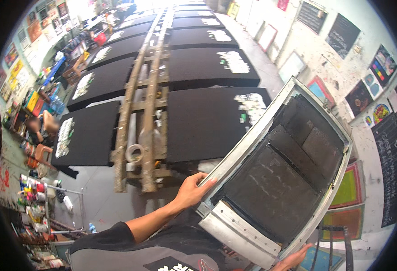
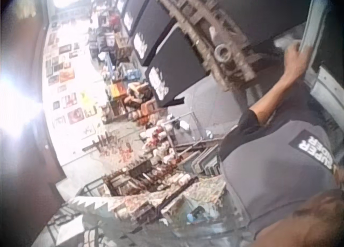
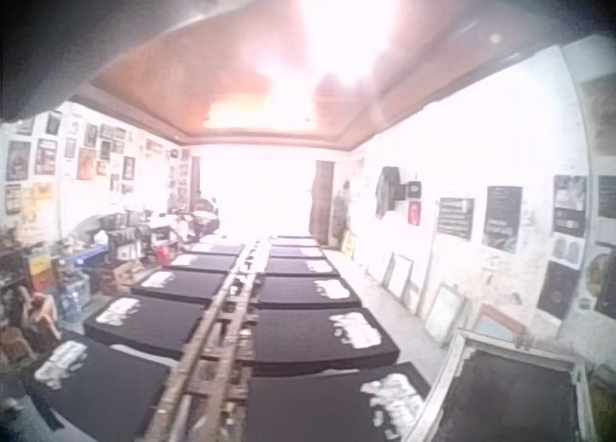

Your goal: The person repeatedly pulls a squeegee across a screen printing frame to spread ink over a black t-shirt laid on a workbench. The person repositions the frame between strokes and continues the same motion throughout the clip.

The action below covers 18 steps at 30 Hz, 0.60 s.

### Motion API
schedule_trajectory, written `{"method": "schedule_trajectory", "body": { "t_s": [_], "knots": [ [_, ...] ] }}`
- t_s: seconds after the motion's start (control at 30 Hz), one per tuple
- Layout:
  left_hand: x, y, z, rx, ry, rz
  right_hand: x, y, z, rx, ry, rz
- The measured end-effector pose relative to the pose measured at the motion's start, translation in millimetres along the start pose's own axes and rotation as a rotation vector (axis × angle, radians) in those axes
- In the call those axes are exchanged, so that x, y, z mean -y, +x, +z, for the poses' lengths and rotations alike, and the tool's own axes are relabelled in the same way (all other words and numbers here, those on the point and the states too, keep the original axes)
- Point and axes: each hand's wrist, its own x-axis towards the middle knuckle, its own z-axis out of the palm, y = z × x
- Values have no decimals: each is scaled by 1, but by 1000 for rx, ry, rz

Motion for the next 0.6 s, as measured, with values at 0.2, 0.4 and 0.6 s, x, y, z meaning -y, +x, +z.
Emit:
{"method": "schedule_trajectory", "body": {
  "t_s": [0.2,0.4,0.6],
  "knots": [
    [-33,91,119,98,-14,26,-3,118,-15,27,-24,-25],
    [-73,144,204,151,21,62,8,188,5,-243,-53,71],
    [-102,203,303,125,-6,33,15,320,36,-64,77,28]
  ]
}}
